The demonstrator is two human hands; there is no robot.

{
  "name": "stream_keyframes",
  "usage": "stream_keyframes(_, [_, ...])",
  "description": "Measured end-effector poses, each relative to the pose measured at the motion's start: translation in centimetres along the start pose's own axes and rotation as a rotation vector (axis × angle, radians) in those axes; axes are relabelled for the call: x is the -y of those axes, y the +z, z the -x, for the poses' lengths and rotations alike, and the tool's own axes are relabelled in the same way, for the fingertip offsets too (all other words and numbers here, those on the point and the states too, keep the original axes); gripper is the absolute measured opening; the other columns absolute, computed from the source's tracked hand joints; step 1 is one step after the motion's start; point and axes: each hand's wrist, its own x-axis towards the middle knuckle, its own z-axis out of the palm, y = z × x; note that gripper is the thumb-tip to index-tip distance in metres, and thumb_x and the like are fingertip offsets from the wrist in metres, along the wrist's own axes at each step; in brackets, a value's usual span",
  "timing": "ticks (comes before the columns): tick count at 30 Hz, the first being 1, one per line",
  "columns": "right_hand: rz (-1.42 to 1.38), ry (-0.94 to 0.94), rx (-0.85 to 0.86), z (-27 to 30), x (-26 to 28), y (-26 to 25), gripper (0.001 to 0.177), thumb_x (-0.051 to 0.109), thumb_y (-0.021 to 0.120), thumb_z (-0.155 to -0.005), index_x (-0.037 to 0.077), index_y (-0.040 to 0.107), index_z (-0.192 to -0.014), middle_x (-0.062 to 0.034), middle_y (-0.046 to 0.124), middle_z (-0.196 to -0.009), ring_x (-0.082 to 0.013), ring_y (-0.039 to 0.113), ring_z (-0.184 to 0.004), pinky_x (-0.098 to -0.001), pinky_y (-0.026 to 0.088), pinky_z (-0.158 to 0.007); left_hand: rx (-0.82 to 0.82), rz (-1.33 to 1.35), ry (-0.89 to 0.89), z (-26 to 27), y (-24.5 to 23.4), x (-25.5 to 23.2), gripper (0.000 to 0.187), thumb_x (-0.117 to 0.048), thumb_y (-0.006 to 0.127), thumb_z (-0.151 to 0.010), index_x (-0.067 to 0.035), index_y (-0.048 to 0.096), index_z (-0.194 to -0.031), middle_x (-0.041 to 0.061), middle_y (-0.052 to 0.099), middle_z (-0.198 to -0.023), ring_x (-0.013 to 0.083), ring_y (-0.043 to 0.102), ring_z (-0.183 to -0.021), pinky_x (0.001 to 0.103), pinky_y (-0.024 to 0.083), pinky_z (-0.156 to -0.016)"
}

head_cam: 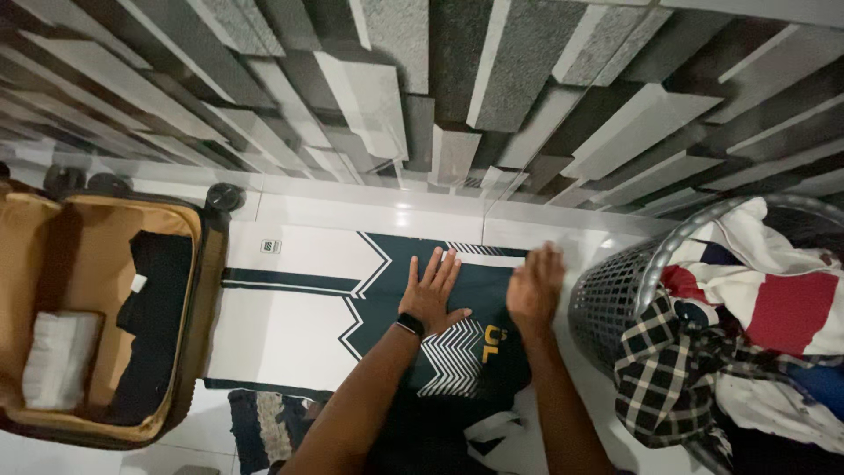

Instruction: The person takes a jersey from a laundry basket, spreads it out on the floor, and folds it. The person then places the folded jersey into an open suitcase containing other clothes.

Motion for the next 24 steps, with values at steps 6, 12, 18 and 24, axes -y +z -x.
stream_keyframes(6, [-0.174,-0.282,0.004,0.9,3.9,-0.5,0.049,0.017,0.06,-0.099,-0.008,0.054,-0.141,-0.0289,0.043,-0.157,-0.051,0.04,-0.146,-0.0666,0.031,-0.117,-0.113,0.269,-0.002,0.6,0.2,2.5,0.098,-0.069,0.042,-0.096,-0.006,0.007,-0.163,0.018,-0.004,-0.171,0.0339,-0.004,-0.157,0.062,0.0,-0.122])
stream_keyframes(12, [-0.127,-0.166,0.018,1.1,6.1,-0.4,0.053,0.018,0.06,-0.096,-0.008,0.055,-0.142,-0.0308,0.042,-0.156,-0.0524,0.039,-0.144,-0.0664,0.031,-0.116,-0.231,0.297,-0.143,2.4,2.1,7.6,0.09,-0.057,0.045,-0.101,-0.003,0.009,-0.163,0.018,0.001,-0.171,0.0348,-0.001,-0.158,0.063,0.004,-0.122])
stream_keyframes(18, [0.03,-0.269,-0.067,2.5,8.6,1.8,0.045,0.022,0.055,-0.104,-0.004,0.055,-0.141,-0.0256,0.045,-0.159,-0.0461,0.042,-0.149,-0.0654,0.031,-0.122,-0.353,0.253,-0.308,4.8,4.3,15.1,0.083,-0.053,0.044,-0.102,-0.002,0.017,-0.161,0.021,0.008,-0.17,0.0371,0.002,-0.157,0.064,0.005,-0.122])
stream_keyframes(24, [-0.03,-0.203,-0.009,2.3,9.6,1.5,0.053,0.027,0.05,-0.105,0.001,0.05,-0.151,-0.0266,0.042,-0.161,-0.048,0.038,-0.151,-0.0656,0.024,-0.124,-0.47,0.199,-0.437,10.5,4.8,27.2,0.078,-0.052,0.044,-0.102,-0.001,0.026,-0.159,0.02,0.015,-0.169,0.0353,0.009,-0.157,0.063,0.009,-0.123])
